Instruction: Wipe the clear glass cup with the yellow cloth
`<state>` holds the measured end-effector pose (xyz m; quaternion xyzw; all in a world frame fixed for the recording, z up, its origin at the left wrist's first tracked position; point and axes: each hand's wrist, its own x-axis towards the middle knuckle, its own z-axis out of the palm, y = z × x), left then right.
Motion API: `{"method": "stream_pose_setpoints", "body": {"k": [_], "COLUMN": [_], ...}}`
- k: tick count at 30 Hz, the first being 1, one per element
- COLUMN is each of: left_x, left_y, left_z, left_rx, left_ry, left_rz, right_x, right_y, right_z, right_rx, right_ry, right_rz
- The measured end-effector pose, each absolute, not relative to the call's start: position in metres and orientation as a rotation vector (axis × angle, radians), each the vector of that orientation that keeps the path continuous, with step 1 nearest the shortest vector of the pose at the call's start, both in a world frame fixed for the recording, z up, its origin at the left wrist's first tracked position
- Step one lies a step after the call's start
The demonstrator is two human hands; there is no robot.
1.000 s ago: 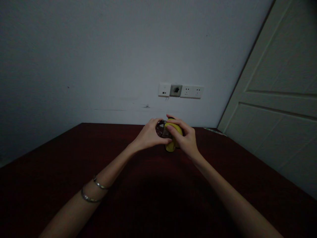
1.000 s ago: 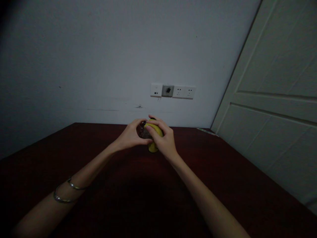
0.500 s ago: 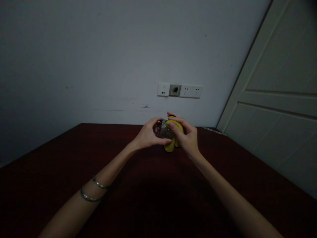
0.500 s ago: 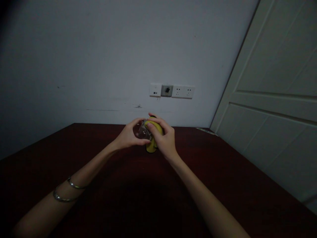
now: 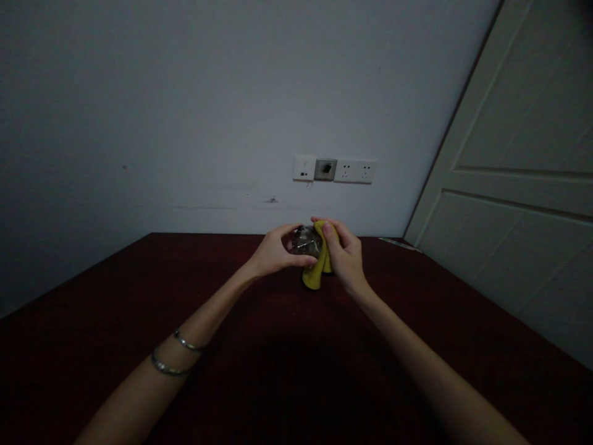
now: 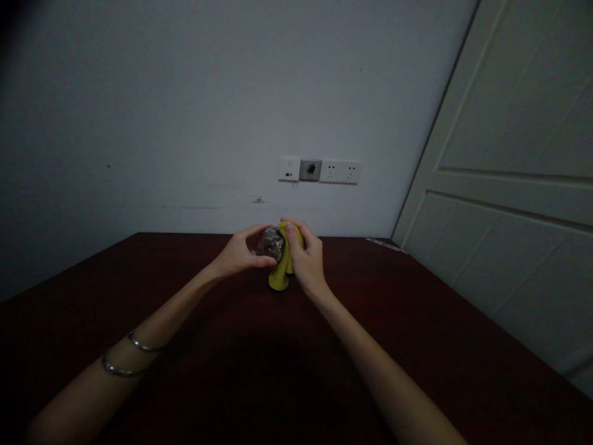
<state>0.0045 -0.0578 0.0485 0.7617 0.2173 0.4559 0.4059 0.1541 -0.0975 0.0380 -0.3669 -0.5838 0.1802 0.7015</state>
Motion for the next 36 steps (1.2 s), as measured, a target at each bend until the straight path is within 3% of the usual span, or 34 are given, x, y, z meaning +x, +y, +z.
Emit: {"method": "stream_pose_setpoints", "body": {"k": [15,22,30,36], "left_x": [0.006,-0.014,-0.011,-0.008], "left_y": [-0.055,-0.053,-0.047,-0.050], "left_z": [0.048,0.058,0.054,0.051], "left_rx": [1.551,2.044,2.391,2.323], "left_ry": [0.711,0.800,0.849,0.720], "left_rz": [0.906,0.579,0.859,0.963], "right_x": [0.160,0.167,0.155,0.157], "right_y": [-0.094,-0.083,-0.090,-0.090], "right_z": [0.030,0.028,0.029,0.028], "right_rx": [-0.817,-0.940,-0.888,-0.883], "right_ry": [-1.591,-1.354,-1.165,-1.253], "right_rz": [0.501,0.770,1.096,1.043]}}
